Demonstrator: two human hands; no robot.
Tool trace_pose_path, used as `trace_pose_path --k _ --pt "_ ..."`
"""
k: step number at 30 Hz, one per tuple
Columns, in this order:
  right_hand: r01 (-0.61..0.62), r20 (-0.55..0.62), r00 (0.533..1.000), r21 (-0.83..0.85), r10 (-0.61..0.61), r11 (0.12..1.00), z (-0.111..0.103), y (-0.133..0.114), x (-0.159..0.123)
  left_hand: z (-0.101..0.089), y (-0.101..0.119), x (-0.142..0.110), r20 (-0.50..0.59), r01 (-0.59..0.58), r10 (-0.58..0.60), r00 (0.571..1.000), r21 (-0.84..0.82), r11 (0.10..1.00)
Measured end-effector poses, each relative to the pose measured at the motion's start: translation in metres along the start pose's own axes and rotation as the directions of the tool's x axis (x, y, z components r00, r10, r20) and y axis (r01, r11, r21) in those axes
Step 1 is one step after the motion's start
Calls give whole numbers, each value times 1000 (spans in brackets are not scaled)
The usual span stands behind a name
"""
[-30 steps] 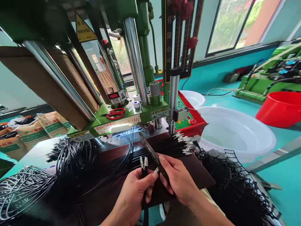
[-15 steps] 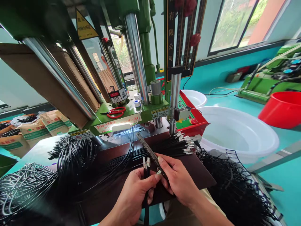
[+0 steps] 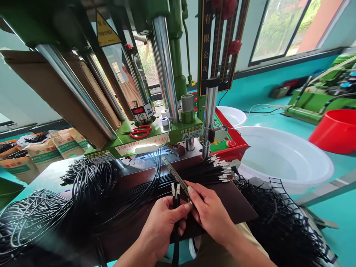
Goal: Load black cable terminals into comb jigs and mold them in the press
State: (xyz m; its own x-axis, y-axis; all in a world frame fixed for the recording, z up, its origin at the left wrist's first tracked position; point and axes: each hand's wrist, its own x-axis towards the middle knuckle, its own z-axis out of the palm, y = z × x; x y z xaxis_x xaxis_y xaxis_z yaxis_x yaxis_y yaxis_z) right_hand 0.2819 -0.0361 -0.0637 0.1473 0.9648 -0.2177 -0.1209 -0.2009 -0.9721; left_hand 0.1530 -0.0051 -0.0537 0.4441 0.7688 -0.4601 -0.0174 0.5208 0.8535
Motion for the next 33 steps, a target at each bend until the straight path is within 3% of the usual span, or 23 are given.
trace_pose_path --k 3,6,12,21,33 --pt "-114 3 993 131 115 985 -6 -3 -3 -8 6 -2 13 17 -16 1000 -126 992" --pt "-127 -14 991 198 132 972 -15 -2 -6 -14 10 -2 -39 3 -10 999 -195 981" --pt "-131 11 991 177 131 975 -18 0 -7 -11 7 1 0 -39 40 999 -77 996" --pt "-160 14 987 156 159 975 -16 -3 -5 -2 7 2 -40 40 -36 999 96 995" --pt "-140 49 990 85 136 987 -16 -2 -4 -4 4 2 15 42 -45 999 139 989"
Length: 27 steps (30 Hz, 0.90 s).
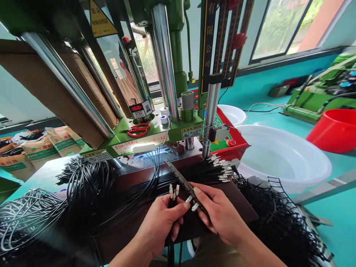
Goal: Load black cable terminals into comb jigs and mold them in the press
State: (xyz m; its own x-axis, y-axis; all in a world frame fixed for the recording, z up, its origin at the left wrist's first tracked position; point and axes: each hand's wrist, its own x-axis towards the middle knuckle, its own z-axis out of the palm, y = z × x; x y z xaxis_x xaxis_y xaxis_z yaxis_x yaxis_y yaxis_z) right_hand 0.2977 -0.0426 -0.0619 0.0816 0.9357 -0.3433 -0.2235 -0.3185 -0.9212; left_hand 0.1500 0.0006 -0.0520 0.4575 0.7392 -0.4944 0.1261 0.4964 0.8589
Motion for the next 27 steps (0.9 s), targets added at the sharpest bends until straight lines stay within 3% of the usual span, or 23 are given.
trace_pose_path --k 12,21,27 --pt "8 5 1000 -36 -8 999 -1 3 0 0 0 1 -1 -15 15 1000 -10 1000" --pt "107 18 994 -141 -105 984 4 0 -2 0 -2 5 -38 -13 11 999 -33 999" --pt "-35 -35 999 45 37 998 -2 -4 -6 -9 2 0 25 -36 42 999 -188 981"
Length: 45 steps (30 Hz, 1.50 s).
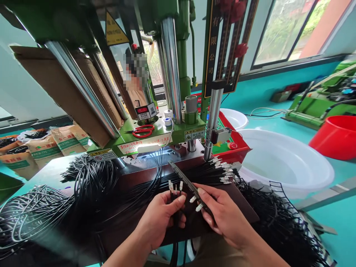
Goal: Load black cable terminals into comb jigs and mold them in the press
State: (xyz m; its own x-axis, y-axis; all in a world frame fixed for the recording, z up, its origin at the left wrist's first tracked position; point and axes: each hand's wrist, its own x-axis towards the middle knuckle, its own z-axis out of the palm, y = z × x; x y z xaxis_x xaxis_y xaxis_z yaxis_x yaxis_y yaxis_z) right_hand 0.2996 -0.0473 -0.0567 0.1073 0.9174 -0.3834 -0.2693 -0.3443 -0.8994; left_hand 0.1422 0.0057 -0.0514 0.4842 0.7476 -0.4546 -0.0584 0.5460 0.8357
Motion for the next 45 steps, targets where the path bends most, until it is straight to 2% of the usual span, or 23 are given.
trace_pose_path --k 2,5,12,16,20,29,42,45 --pt "-7 -22 1000 38 7 999 -2 -1 -2 -4 3 -2 -35 -25 23 999 -71 997" --pt "-2 -38 999 38 3 999 -2 -2 -5 -7 5 -1 -73 -46 40 997 -77 996" --pt "-16 -39 999 -5 15 1000 0 -3 -6 1 1 3 -120 10 8 993 143 990" --pt "-21 17 1000 -40 22 999 -1 -3 -5 3 1 3 -111 34 -12 994 196 980" --pt "21 -24 999 -67 -23 998 0 -1 -4 4 2 3 -116 48 -26 993 193 980" --pt "34 38 999 -121 -30 992 -3 2 -2 2 -1 5 -115 48 -26 993 200 979" --pt "150 119 985 -217 -127 965 0 5 -3 6 1 6 -168 33 0 986 196 980" --pt "117 80 991 -174 -105 978 -2 5 -4 2 2 3 -113 10 12 994 185 983"
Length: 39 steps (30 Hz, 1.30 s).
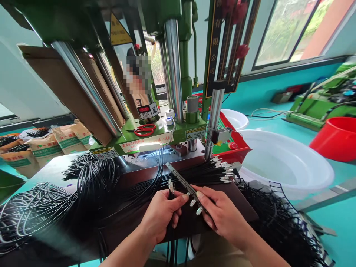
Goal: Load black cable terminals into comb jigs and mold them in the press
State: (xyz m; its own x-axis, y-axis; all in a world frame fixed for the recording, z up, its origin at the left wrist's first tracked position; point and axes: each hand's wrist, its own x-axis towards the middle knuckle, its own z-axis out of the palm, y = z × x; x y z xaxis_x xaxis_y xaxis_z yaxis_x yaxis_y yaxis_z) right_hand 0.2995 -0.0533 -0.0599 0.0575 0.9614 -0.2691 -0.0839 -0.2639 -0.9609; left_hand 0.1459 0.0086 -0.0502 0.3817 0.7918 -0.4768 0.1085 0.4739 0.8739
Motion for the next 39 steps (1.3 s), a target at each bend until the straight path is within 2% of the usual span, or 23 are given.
trace_pose_path --k 4,7,15,19,25,31,39 --pt "-79 -46 995 163 88 983 -8 -2 -2 -11 1 -5 120 -11 36 992 -200 980" --pt "-98 -39 993 215 108 972 -13 0 -2 -15 3 -9 66 -23 42 997 -266 964" --pt "-77 -40 996 174 85 982 -9 1 -1 -5 -1 -1 -50 -65 61 997 -91 994" --pt "-101 5 995 134 102 986 -10 -3 -2 -3 -2 2 -56 -57 55 997 -31 998" --pt "-78 -31 996 94 81 993 -8 -1 -3 -3 -2 3 -45 -48 48 998 -15 999" --pt "-42 31 999 23 41 999 -10 4 -1 -5 -4 5 -36 -19 18 999 -34 999" --pt "0 98 995 -103 10 995 -8 2 -1 -4 0 6 -15 -42 41 999 -73 996"
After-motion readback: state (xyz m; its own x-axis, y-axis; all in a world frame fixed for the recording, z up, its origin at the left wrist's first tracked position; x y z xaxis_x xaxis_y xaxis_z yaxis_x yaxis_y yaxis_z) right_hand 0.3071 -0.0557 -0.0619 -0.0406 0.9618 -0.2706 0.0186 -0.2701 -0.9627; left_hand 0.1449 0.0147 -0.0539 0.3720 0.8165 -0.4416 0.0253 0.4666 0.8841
